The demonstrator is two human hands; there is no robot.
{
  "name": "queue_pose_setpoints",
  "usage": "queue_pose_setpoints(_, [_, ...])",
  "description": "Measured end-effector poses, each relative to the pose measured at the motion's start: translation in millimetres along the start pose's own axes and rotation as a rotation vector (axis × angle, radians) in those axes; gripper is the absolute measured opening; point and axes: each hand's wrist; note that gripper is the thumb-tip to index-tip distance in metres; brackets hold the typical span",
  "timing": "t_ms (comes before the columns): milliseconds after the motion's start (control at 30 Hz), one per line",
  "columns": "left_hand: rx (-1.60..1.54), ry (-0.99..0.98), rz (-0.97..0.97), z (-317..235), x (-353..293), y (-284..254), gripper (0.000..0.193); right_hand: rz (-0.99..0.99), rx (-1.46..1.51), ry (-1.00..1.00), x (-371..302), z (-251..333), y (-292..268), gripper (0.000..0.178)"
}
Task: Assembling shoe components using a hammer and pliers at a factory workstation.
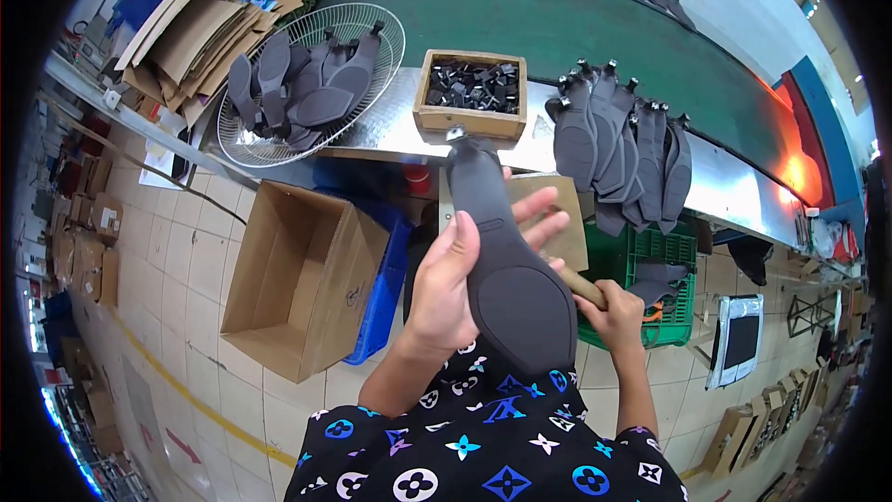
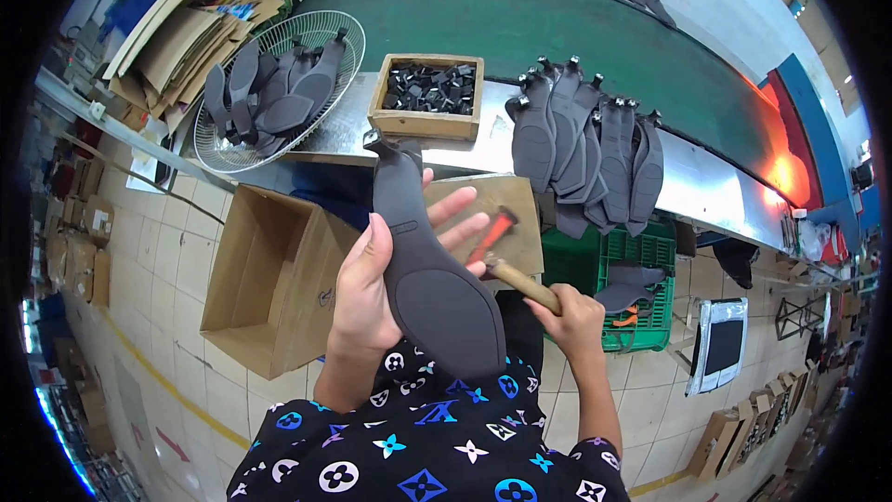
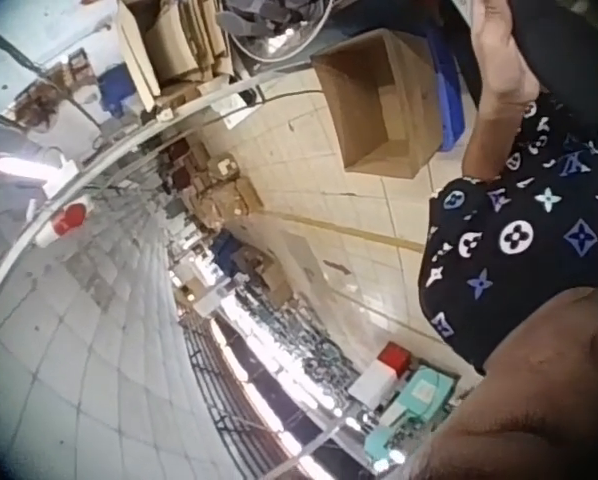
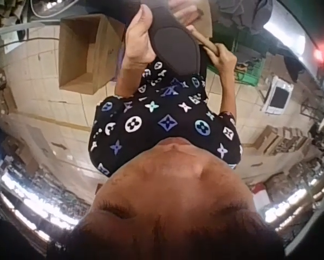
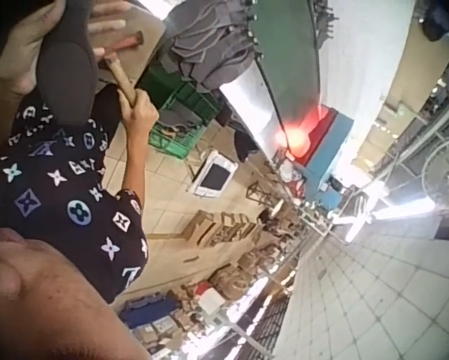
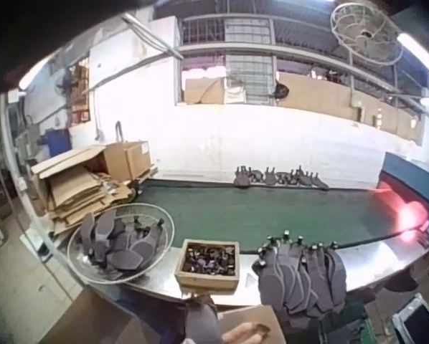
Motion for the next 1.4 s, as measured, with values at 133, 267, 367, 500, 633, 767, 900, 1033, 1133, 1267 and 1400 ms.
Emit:
queue_pose_setpoints(133, [0.008,-0.055,0.036,-1.1,-9.3,18.7,0.068,-0.081,0.314,0.526,-31.4,-7.1,-2.6,0.025])
queue_pose_setpoints(267, [-0.016,-0.116,0.034,0.5,-14.0,31.8,0.068,-0.297,0.979,0.64,-54.4,-14.5,-12.4,0.026])
queue_pose_setpoints(367, [-0.06,-0.164,0.016,2.2,-18.9,42.1,0.068,-0.369,1.242,0.394,-51.6,-3.8,-25.0,0.029])
queue_pose_setpoints(500, [-0.121,-0.247,0.022,4.3,-20.3,43.6,0.069,-0.516,1.415,0.488,-37.8,13.8,-42.0,0.038])
queue_pose_setpoints(633, [-0.173,-0.261,0.026,9.2,-20.4,42.6,0.069,-0.489,1.637,0.967,-50.6,-3.2,-37.9,0.04])
queue_pose_setpoints(767, [-0.227,-0.288,0.001,14.4,-18.9,42.0,0.068,-0.449,1.411,1.054,-43.3,8.7,-15.9,0.038])
queue_pose_setpoints(900, [-0.24,-0.326,-0.027,13.3,-14.5,42.5,0.069,-0.357,1.463,1.022,-41.6,14.4,-8.4,0.034])
queue_pose_setpoints(1033, [-0.25,-0.301,0.007,20.4,-9.6,34.5,0.062,-0.365,1.396,1.033,-34.6,13.1,-8.6,0.033])
queue_pose_setpoints(1133, [0.78,0.054,-0.021,51.8,12.5,0.5,0.055,-0.391,1.42,1.047,-41.5,5.2,-6.5,0.032])
queue_pose_setpoints(1267, [1.88,0.247,-0.182,88.3,42.5,-88.9,0.068,-0.424,1.407,1.042,-45.6,1.0,-5.3,0.032])
queue_pose_setpoints(1400, [2.058,0.216,-0.3,82.4,52.4,-100.0,0.078,-0.442,1.395,1.075,-49.2,-6.9,-2.2,0.033])
Point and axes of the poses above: each hand's wrist, its own x-axis towards the middle knuckle, its own y-axis out of the palm, z = x × y, and after that the axes turned 5 degrees about -x, right-handed
